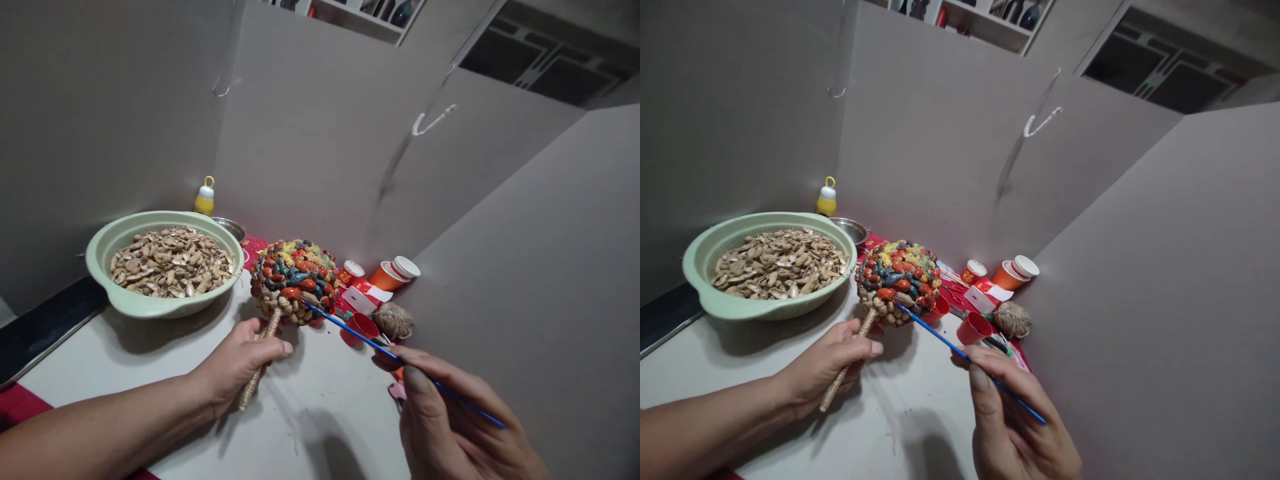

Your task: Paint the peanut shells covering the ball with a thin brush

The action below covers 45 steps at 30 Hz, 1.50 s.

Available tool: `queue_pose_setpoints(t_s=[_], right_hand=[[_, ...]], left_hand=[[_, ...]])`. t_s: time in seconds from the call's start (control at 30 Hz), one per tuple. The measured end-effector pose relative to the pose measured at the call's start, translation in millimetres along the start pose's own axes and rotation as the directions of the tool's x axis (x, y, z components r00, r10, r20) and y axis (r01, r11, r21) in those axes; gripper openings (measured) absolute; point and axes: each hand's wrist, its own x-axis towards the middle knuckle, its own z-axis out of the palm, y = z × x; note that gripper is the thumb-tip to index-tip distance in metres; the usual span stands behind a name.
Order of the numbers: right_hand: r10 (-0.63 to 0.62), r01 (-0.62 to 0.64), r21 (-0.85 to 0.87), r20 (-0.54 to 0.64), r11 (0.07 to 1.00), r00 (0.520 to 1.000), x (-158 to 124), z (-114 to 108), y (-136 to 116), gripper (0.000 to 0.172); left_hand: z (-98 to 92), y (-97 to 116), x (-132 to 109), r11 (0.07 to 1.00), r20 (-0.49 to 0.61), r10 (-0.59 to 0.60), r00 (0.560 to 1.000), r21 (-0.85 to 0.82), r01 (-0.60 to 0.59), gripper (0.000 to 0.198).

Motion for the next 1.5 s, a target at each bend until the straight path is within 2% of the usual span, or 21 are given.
queue_pose_setpoints(t_s=[0.13, 0.27, 0.43, 0.67, 0.9, 1.07, 1.2, 1.37, 1.5], right_hand=[[0.096, -0.094, 0.030, -0.069, 0.995, 0.993, 1.7, 0.7, -4.7, 0.011], [0.148, -0.145, 0.040, -0.065, 0.989, 0.987, 1.4, -1.1, -6.4, 0.014], [0.133, -0.132, 0.048, -0.015, 0.990, 0.991, 0.5, 0.7, -4.1, 0.012], [0.165, -0.163, 0.034, -0.089, 0.986, 0.982, 3.3, 0.2, -7.9, 0.017], [0.137, -0.135, 0.096, -0.017, 0.986, 0.990, 2.0, 1.4, -2.4, 0.014], [0.182, -0.176, 0.086, -0.063, 0.981, 0.981, 6.3, 2.7, -6.5, 0.017], [0.160, -0.151, 0.098, -0.081, 0.984, 0.984, 6.7, 1.5, -7.8, 0.016], [0.160, -0.154, 0.114, -0.043, 0.981, 0.986, 4.1, 0.0, -2.0, 0.014], [0.202, -0.188, 0.126, -0.110, 0.974, 0.973, 7.4, 1.0, -2.8, 0.018]], left_hand=[[1.2, -0.2, -1.6, 1.000, 0.001, -0.006, 1.000, -0.007, 0.006, 0.031], [1.3, -0.1, -0.9, 1.000, -0.004, -0.007, 1.000, -0.006, 0.007, 0.031], [0.2, 0.3, -0.6, 1.000, 0.002, -0.013, 1.000, 0.006, 0.013, 0.029], [-0.5, -0.2, -0.4, 1.000, 0.002, -0.005, 1.000, -0.001, 0.005, 0.027], [0.6, -0.5, -1.7, 1.000, -0.022, -0.013, 1.000, 0.014, 0.014, 0.025], [-0.7, -2.8, -1.8, 1.000, -0.019, 0.001, 1.000, -0.016, -0.002, 0.025], [-0.5, -2.6, -1.7, 1.000, -0.026, 0.011, 1.000, -0.007, -0.011, 0.024], [1.0, -0.8, -1.9, 1.000, -0.019, 0.005, 1.000, 0.007, -0.005, 0.027], [0.8, 0.0, -2.1, 1.000, -0.018, 0.008, 1.000, 0.002, -0.008, 0.026]])
